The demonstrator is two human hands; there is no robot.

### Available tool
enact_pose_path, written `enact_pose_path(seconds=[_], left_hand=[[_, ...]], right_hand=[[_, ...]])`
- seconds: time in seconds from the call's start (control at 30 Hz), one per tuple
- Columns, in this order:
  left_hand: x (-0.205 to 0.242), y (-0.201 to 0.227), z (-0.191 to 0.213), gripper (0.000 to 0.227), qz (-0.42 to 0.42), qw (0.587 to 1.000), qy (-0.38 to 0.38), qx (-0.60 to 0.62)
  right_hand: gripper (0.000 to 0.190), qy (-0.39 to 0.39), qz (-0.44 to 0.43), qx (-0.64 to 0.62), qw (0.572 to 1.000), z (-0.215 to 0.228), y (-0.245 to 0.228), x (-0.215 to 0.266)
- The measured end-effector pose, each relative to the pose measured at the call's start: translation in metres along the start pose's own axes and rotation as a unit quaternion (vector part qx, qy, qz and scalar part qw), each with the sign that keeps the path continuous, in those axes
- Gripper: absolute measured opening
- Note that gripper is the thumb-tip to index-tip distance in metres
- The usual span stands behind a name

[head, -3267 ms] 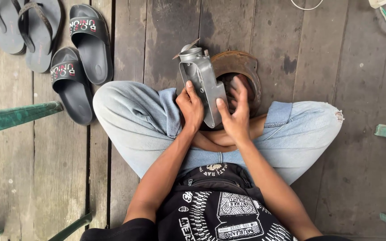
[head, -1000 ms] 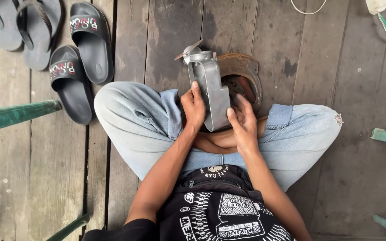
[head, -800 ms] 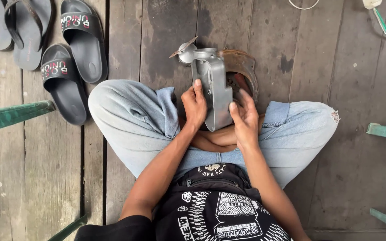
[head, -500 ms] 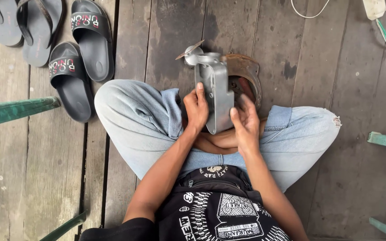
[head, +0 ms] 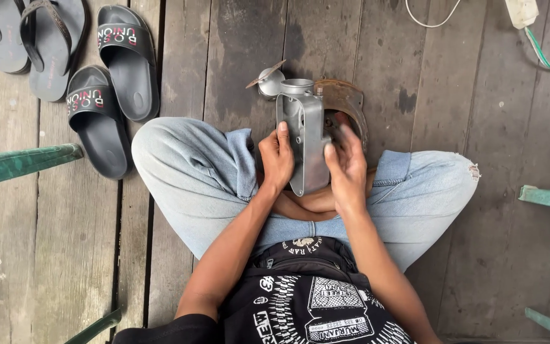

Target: The person sits cross-legged on a wooden floor and smooths the surface of a metal part using a sanding block. They hold the metal part in their left hand and rub the sanding block against it with their right hand, rotating the part to work on different sides.

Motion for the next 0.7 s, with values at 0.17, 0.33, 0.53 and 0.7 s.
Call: enact_pose_path(seconds=[0.17, 0.33, 0.53, 0.7], left_hand=[[-0.004, 0.002, -0.003, 0.057, -0.005, 1.000, 0.004, 0.004], [-0.001, -0.002, -0.009, 0.057, -0.021, 1.000, -0.022, -0.003], [-0.004, 0.002, 0.003, 0.056, 0.010, 1.000, 0.014, 0.000], [-0.010, -0.006, -0.002, 0.056, 0.020, 0.999, 0.034, 0.026]], right_hand=[[0.060, -0.002, -0.049, 0.013, 0.999, 0.008, 0.021, 0.028], [0.056, 0.028, 0.011, 0.009, 1.000, 0.003, 0.011, -0.013], [0.057, -0.005, -0.015, 0.029, 0.999, -0.005, 0.012, 0.006], [0.060, 0.011, -0.052, 0.048, 0.997, 0.007, 0.022, 0.021]])
Point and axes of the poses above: each hand's wrist, its own x-axis away from the middle knuckle, its own z-axis out of the back of the hand, y = z × x, the point moved 4 cm from there along -x, towards the middle knuckle, and after that the axes turned 13 degrees about x, right-handed, at the moved point
